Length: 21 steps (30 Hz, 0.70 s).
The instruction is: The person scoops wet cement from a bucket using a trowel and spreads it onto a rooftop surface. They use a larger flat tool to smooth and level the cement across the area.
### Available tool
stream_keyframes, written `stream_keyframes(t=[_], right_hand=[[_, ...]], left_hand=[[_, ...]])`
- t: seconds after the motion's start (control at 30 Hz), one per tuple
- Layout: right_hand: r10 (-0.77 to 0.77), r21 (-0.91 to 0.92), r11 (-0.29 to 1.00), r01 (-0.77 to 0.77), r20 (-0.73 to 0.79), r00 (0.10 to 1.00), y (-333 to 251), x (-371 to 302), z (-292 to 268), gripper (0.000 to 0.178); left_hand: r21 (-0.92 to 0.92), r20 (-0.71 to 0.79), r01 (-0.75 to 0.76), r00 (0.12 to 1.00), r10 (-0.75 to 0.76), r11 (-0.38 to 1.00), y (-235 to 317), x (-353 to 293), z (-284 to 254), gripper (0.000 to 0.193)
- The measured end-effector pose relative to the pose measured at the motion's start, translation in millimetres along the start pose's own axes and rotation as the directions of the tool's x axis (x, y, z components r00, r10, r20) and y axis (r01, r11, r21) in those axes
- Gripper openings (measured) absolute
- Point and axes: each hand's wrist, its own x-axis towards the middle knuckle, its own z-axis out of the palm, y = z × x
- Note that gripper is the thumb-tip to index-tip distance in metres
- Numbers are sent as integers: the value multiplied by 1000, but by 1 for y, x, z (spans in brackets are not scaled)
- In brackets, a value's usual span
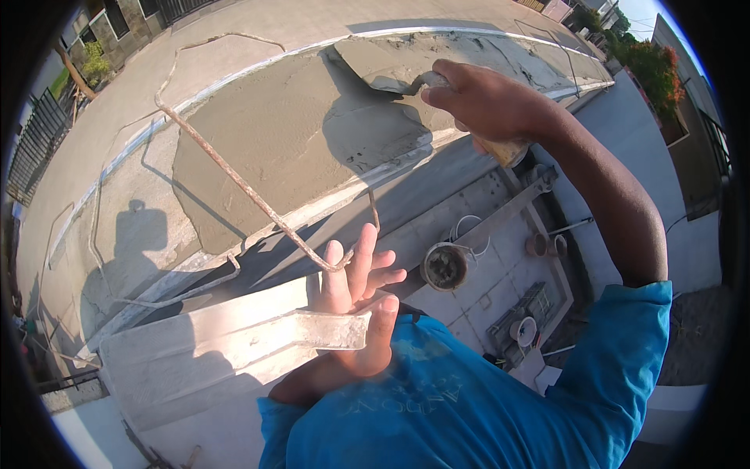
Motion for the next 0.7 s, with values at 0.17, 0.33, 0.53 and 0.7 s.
stream_keyframes(t=[0.17, 0.33, 0.53, 0.7], right_hand=[[10, -258, 964, -56, -175, 984, -5, 3, 13, 36], [136, -463, 849, -254, -274, 952, 30, -3, 4, 33], [362, -351, 822, -449, -287, 887, 120, 4, -12, 38], [364, -249, 870, -425, -257, 895, 193, -1, -19, 41]], left_hand=[[-23, -11, -25, 1000, 25, 999, -2, 1, -2, 84], [2, -69, -24, 997, 24, 1000, 1, 2, 3, 84], [105, 85, -61, 995, 52, 993, -6, -2, -9, 82], [73, -24, -21, 999, 23, 997, 0, -1, 3, 83]])
